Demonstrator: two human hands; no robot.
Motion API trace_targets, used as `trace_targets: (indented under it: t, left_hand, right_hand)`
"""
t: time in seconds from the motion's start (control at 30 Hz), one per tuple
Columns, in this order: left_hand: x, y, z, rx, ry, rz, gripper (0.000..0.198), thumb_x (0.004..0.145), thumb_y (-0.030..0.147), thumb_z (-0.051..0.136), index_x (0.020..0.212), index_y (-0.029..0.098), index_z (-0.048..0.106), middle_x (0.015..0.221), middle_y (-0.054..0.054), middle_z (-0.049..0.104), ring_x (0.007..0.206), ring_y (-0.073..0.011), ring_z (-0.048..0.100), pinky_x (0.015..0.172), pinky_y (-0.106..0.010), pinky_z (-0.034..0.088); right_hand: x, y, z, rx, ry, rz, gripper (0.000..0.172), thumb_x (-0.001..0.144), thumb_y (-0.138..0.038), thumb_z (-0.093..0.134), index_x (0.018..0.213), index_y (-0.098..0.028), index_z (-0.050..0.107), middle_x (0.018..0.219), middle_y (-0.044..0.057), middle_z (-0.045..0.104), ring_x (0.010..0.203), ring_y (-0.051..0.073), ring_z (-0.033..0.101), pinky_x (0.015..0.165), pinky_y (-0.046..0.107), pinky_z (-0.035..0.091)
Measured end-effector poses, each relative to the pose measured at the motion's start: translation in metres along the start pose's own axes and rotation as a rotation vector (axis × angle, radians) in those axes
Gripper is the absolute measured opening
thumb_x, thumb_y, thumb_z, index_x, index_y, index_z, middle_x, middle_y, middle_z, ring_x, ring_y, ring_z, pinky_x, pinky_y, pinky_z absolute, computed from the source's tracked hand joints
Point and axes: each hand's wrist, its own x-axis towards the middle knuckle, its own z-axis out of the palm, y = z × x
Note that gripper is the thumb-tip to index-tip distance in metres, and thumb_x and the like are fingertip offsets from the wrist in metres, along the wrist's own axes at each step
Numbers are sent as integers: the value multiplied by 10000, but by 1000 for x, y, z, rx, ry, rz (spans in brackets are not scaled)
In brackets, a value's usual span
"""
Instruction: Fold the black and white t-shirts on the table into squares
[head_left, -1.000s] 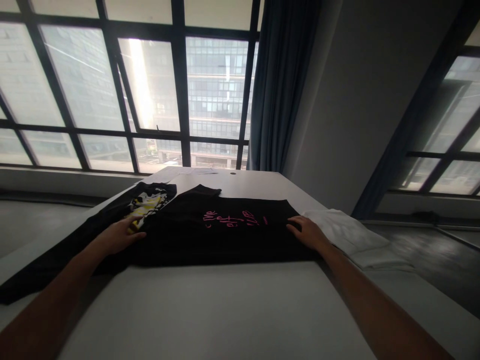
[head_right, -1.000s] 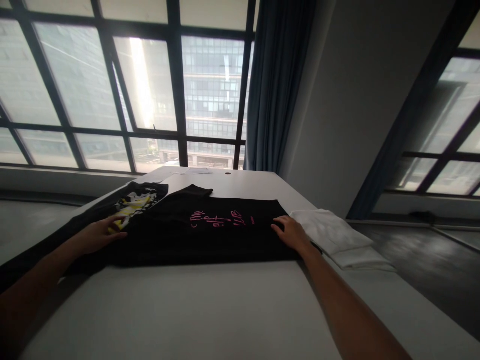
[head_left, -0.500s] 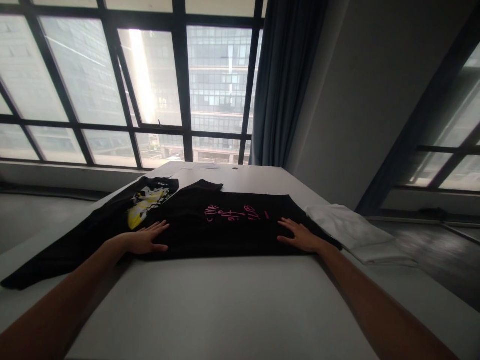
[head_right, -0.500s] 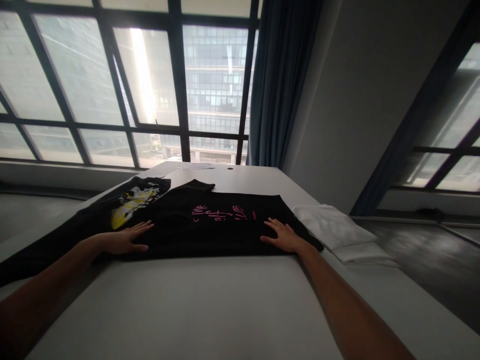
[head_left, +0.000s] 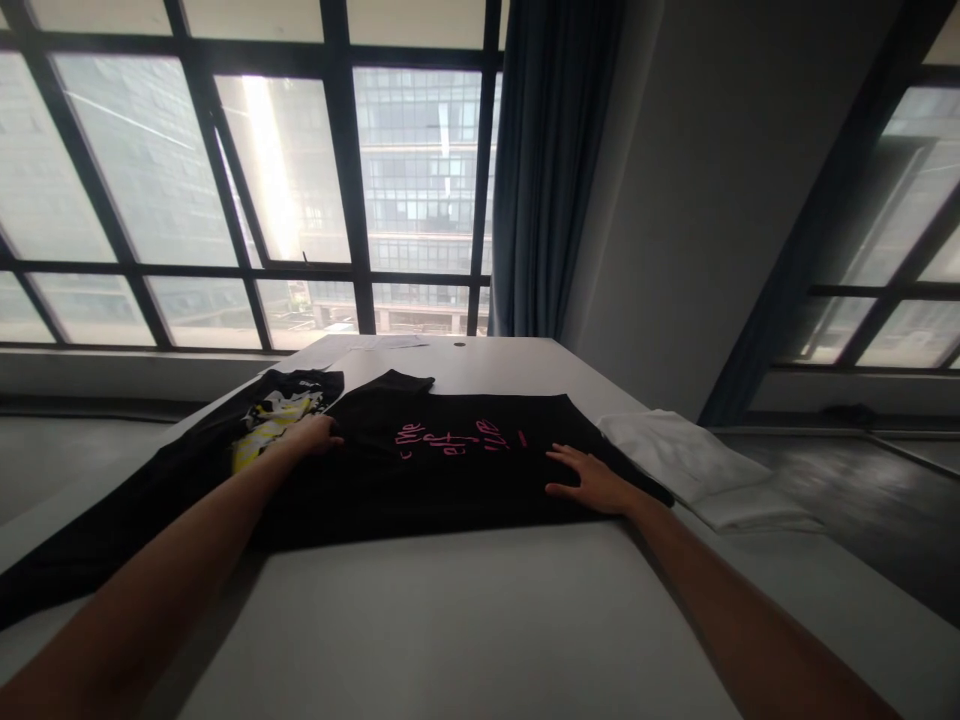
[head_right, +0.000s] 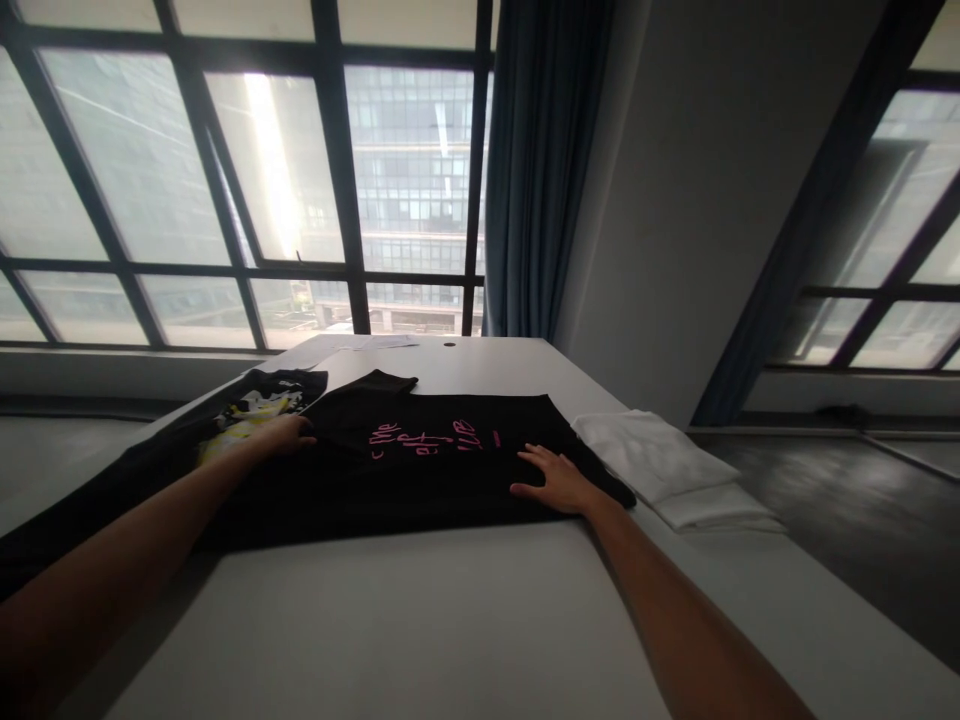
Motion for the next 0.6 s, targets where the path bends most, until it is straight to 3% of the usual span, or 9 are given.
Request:
trace_targets:
  t: [0.07, 0.17, 0.23, 0.37, 0.6]
  left_hand:
    - [6, 0, -2, 17, 6, 9, 306, 726, 354, 644, 995, 241, 736, 1086, -91, 732, 1055, -320, 649, 879, -368, 488]
    - [12, 0, -13, 38, 107, 61, 336, 814, 344, 542, 1102, 282, 704, 1237, -45, 672, 1165, -284, 590, 950, -349, 449]
    - [17, 1, -17, 77, 133, 80, 344, 804, 319, 542, 1105, 279, 704, 1279, -53, 644, 1212, -305, 551, 1005, -399, 411]
    - [35, 3, -14, 116, 69, 58, 336, 766, 289, 574, 1066, 268, 723, 1288, -85, 640, 1228, -353, 530, 1018, -483, 386]
    - [111, 20, -1, 49, -5, -14, 449, 891, 484, 444, 1160, 219, 686, 1182, -155, 699, 1126, -357, 611, 942, -458, 442]
  right_hand:
    - [-1, -1, 0, 2, -1, 0, 836, 772, -729, 577, 1450, -253, 465, 1580, 110, 312, 1463, 338, 242, 1181, 591, 163]
    - [-1, -3, -1, -5, -16, 15, 849, 779, -718, 578, 1464, -235, 445, 1587, 112, 293, 1470, 326, 225, 1186, 582, 157]
    - [-1, -4, -2, -6, -23, 23, 851, 776, -717, 581, 1465, -236, 444, 1590, 107, 287, 1471, 327, 222, 1188, 579, 155]
    - [0, -2, -2, 2, -7, 11, 843, 751, -728, 600, 1439, -256, 484, 1577, 99, 318, 1454, 353, 258, 1180, 590, 181]
    - [5, 4, -2, 30, 115, -18, 700, 750, -707, 615, 1298, -272, 629, 1468, 85, 496, 1365, 345, 425, 1147, 531, 307]
